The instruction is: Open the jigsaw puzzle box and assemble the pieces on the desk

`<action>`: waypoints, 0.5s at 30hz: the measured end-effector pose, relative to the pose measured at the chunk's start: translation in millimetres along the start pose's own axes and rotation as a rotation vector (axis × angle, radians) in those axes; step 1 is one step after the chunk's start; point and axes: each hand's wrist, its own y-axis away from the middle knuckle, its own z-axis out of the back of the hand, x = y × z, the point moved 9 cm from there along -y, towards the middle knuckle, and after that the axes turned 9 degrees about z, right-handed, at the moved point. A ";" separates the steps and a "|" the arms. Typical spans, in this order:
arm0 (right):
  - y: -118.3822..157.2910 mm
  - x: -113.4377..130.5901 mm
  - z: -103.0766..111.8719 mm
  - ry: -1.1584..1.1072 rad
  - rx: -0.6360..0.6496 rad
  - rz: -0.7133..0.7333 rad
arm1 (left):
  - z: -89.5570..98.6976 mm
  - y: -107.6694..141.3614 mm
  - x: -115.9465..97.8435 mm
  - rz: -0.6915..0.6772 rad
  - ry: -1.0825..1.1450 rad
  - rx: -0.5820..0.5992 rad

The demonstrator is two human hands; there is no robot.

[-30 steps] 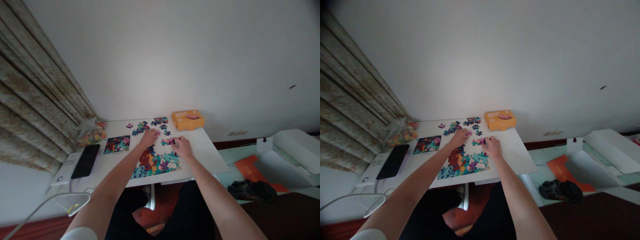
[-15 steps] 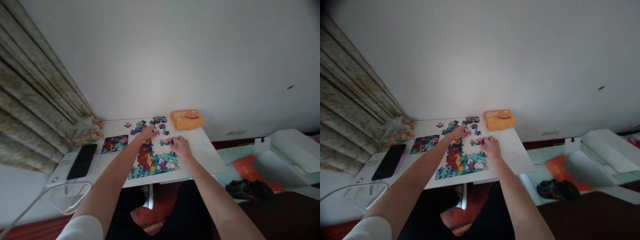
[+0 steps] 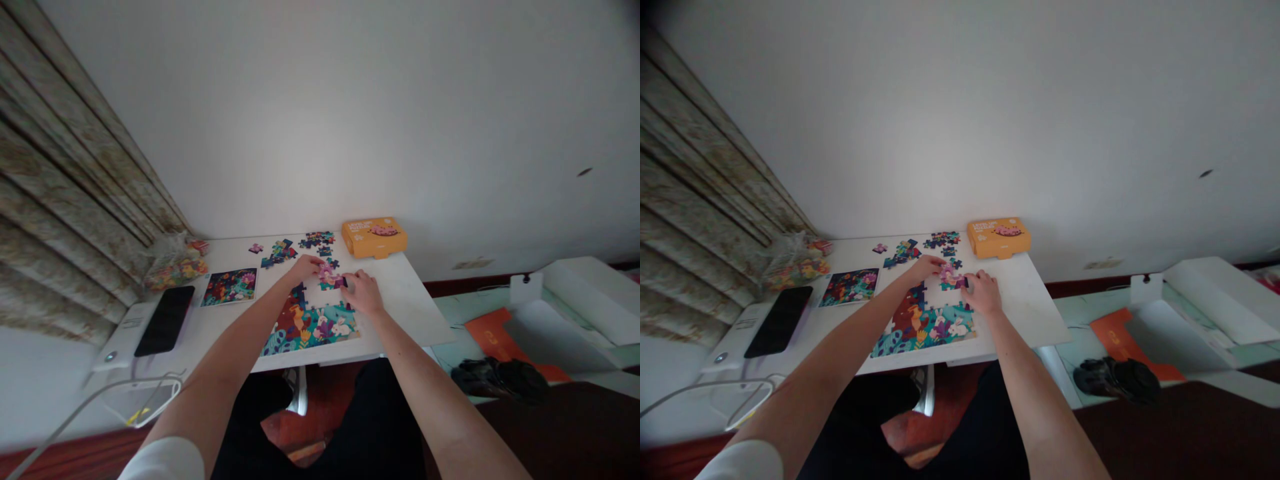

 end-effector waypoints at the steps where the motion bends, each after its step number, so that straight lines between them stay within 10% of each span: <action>1: 0.1 -0.1 -0.5 0.001 0.003 0.000 | -1.4 0.2 -0.8 0.007 -0.014 -0.003; 15: 0.4 0.5 -1.3 -0.004 -0.010 0.022 | -10.1 3.8 -13.1 -0.023 -0.217 -0.056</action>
